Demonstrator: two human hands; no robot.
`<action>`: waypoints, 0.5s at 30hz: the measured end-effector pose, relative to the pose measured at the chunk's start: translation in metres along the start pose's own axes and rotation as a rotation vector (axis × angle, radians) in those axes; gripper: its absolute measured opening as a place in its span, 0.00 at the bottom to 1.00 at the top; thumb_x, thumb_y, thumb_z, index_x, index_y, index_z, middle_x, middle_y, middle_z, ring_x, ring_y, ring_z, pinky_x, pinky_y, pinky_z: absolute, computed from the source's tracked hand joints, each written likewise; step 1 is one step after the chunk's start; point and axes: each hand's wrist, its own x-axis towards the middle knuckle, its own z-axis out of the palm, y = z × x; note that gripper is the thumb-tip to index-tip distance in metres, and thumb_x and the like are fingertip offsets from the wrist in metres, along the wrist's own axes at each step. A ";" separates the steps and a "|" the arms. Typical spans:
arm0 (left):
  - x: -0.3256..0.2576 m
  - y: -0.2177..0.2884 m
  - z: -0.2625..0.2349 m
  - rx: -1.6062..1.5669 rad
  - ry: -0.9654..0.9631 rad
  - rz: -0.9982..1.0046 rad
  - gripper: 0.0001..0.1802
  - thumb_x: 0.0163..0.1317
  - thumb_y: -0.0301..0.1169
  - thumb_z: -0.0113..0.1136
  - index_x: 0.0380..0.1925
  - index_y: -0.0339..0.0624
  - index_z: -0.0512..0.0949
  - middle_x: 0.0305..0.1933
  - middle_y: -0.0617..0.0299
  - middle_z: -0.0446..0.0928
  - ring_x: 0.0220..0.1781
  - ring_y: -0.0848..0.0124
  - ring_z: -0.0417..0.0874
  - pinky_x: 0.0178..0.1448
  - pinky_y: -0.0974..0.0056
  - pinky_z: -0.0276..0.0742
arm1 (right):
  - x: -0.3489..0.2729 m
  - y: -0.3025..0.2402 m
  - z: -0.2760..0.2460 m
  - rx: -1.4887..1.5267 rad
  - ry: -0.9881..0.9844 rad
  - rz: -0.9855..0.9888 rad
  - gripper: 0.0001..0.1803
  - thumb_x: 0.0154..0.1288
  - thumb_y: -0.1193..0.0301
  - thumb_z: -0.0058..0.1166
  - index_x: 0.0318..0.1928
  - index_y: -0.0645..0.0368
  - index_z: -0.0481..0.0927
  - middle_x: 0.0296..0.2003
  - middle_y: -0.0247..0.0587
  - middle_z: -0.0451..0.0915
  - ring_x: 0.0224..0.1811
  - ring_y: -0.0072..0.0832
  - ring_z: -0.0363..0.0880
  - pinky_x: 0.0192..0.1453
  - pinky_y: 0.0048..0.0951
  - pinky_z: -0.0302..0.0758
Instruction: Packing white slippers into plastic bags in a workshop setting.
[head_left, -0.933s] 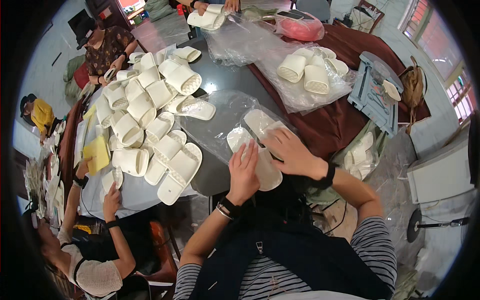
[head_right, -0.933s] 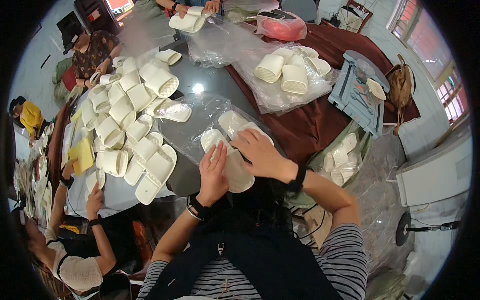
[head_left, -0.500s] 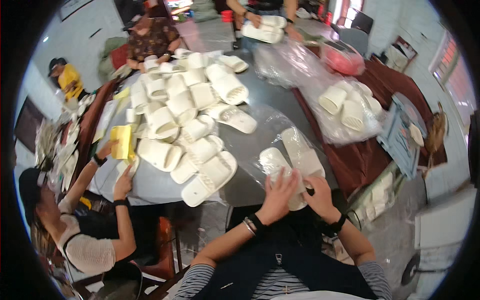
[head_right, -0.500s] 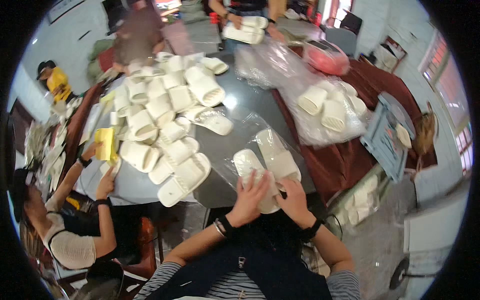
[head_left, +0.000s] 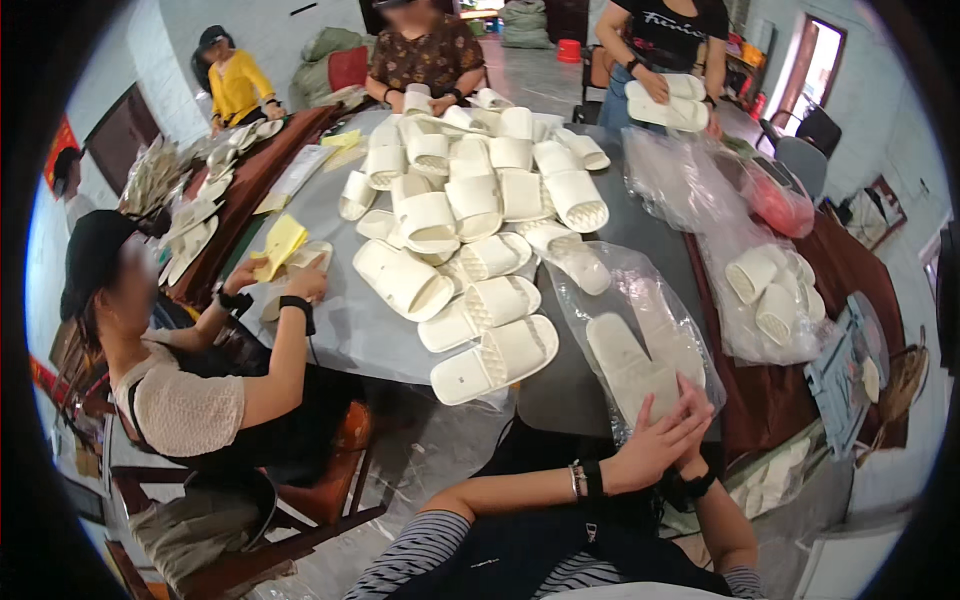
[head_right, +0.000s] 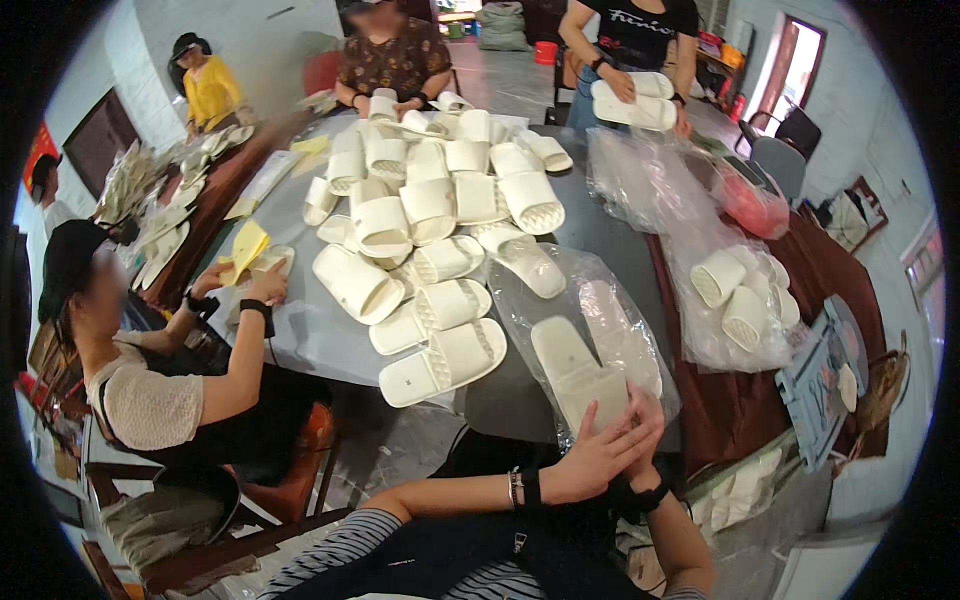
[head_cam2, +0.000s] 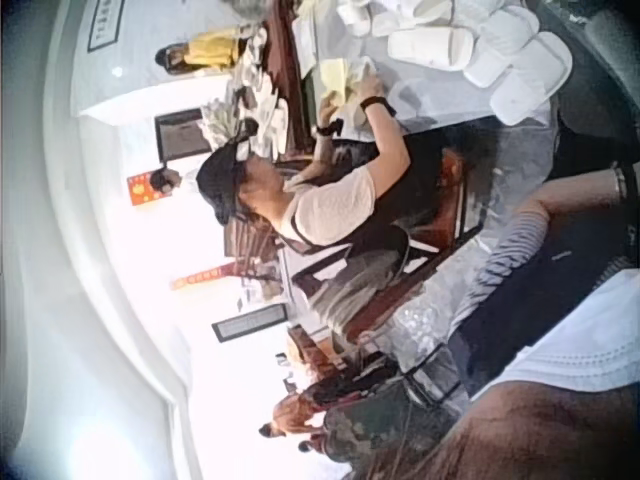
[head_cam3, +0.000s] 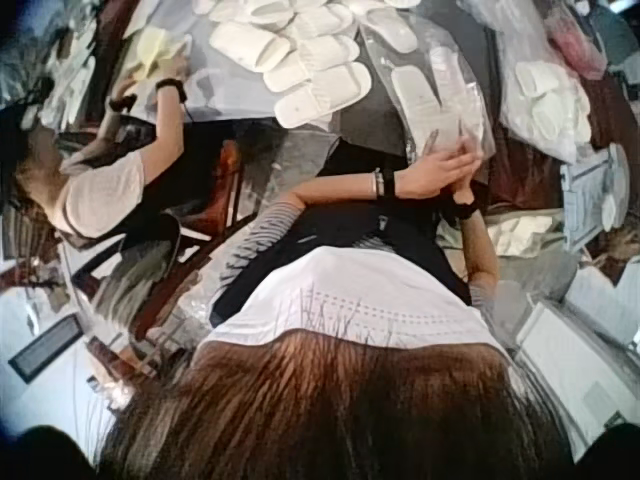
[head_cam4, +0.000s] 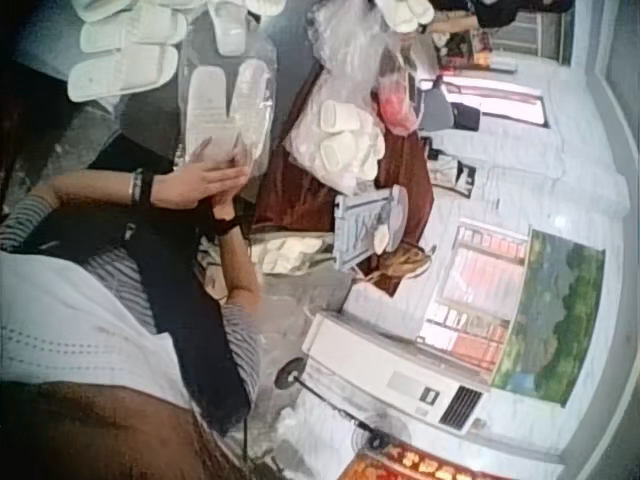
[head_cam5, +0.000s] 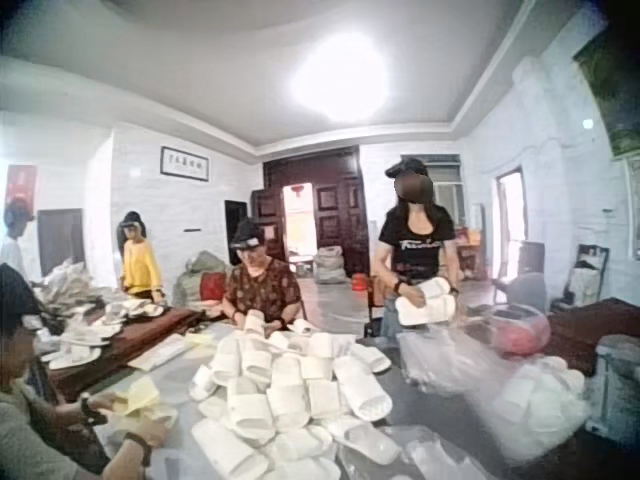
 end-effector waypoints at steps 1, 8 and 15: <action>0.004 0.008 0.006 -0.036 -0.012 0.027 0.48 0.53 0.22 0.58 0.77 0.46 0.54 0.84 0.62 0.41 0.85 0.57 0.37 0.73 0.24 0.36 | -0.001 0.001 0.006 -0.087 0.153 -0.151 0.21 0.67 0.69 0.57 0.59 0.64 0.78 0.53 0.49 0.81 0.51 0.39 0.80 0.56 0.36 0.76; -0.003 0.027 -0.008 -0.064 -0.121 0.212 0.54 0.47 0.20 0.60 0.77 0.44 0.49 0.84 0.61 0.42 0.85 0.55 0.39 0.74 0.26 0.37 | 0.031 0.035 0.009 0.053 0.262 0.440 0.22 0.68 0.75 0.53 0.62 0.59 0.77 0.57 0.50 0.79 0.57 0.38 0.78 0.60 0.35 0.74; -0.036 -0.021 -0.024 -0.127 -0.296 -0.033 0.59 0.46 0.15 0.61 0.79 0.53 0.46 0.84 0.55 0.41 0.83 0.49 0.44 0.78 0.36 0.46 | 0.015 0.037 0.015 -0.130 -0.096 0.417 0.31 0.60 0.69 0.60 0.66 0.56 0.74 0.61 0.59 0.73 0.61 0.55 0.72 0.67 0.45 0.69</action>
